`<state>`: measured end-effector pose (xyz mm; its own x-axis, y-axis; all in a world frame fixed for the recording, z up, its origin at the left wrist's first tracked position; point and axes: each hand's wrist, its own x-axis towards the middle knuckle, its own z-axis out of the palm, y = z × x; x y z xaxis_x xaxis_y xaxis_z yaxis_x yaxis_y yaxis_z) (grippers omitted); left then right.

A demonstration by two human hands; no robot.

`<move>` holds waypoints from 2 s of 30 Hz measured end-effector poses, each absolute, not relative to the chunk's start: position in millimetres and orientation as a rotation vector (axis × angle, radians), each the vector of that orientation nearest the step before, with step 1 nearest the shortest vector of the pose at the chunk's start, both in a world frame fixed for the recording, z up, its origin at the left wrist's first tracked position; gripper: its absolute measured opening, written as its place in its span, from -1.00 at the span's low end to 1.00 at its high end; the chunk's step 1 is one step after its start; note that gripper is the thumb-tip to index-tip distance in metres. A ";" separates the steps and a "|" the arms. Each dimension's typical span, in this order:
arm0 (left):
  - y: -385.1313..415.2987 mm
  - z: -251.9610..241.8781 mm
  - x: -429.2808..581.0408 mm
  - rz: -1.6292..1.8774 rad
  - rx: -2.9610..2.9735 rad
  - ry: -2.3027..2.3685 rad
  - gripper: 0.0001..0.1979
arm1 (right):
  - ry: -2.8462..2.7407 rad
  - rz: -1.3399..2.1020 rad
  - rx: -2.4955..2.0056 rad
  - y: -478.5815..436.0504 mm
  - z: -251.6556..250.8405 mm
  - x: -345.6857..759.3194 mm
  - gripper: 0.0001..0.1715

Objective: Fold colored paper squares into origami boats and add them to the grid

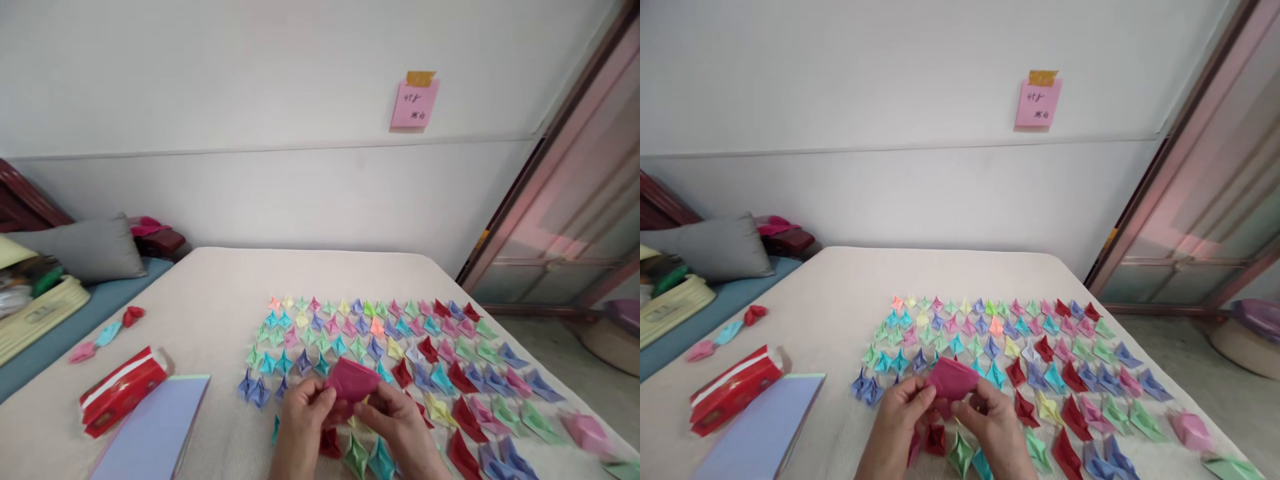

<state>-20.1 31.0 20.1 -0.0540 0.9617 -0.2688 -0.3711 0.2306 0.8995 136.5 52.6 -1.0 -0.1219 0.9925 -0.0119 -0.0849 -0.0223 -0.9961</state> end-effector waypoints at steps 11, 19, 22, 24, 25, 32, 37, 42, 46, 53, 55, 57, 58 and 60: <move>11.7 28.2 -27.1 1.685 2.116 1.141 -0.83 | -1.442 1.102 -0.838 21.3 27.4 163.2 -0.86; 3.6 13.4 -21.8 1.693 1.862 1.371 -0.91 | -1.385 1.034 -0.997 21.2 28.3 155.3 -0.78; 1.1 4.0 -10.5 1.694 1.458 1.392 -0.85 | -1.224 1.030 -1.040 17.9 23.9 143.8 -0.71; 1.2 1.4 -3.8 1.689 1.214 1.305 -0.85 | -1.115 1.070 -1.067 16.2 21.9 137.2 -0.69; 1.6 1.1 -1.4 1.690 1.115 1.260 -0.82 | -1.058 1.106 -1.067 15.6 21.5 134.6 -0.68; 4.6 0.0 -1.8 1.561 0.884 1.135 -0.55 | -0.845 1.338 -0.995 14.4 29.9 127.7 -0.59; 6.3 -2.5 -6.0 1.391 1.057 1.175 -0.71 | -0.962 1.474 -1.000 19.1 27.8 133.9 -0.70; 10.5 3.4 -10.8 1.320 1.230 1.157 -0.77 | -1.135 1.486 -1.081 25.0 12.4 145.0 -0.73; 14.6 7.1 -16.3 1.134 1.178 1.054 -0.78 | -1.400 1.275 -1.175 24.2 12.6 150.3 -0.75; 16.4 2.7 -19.7 1.199 0.971 1.162 -0.65 | -1.593 0.659 -1.120 17.8 19.9 150.5 -0.74; 16.4 2.7 -19.6 1.221 0.969 1.156 -0.66 | -1.598 0.493 -1.078 15.9 17.4 148.1 -0.79; 16.4 3.9 -19.1 1.225 1.010 1.181 -0.69 | -1.619 0.409 -1.061 14.6 15.4 145.7 -0.84; 16.3 4.8 -18.8 1.226 1.035 1.194 -0.71 | -1.631 0.384 -1.058 14.3 14.7 144.9 -0.86; 16.2 6.1 -18.0 1.227 1.070 1.199 -0.73 | -1.652 0.354 -1.063 14.4 14.0 144.4 -0.90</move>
<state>-18.0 16.2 6.1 -0.0341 0.9968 -0.0721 -0.0954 0.0686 0.9931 144.4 14.4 14.0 -0.0117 0.7842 0.6204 0.4614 0.5547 -0.6924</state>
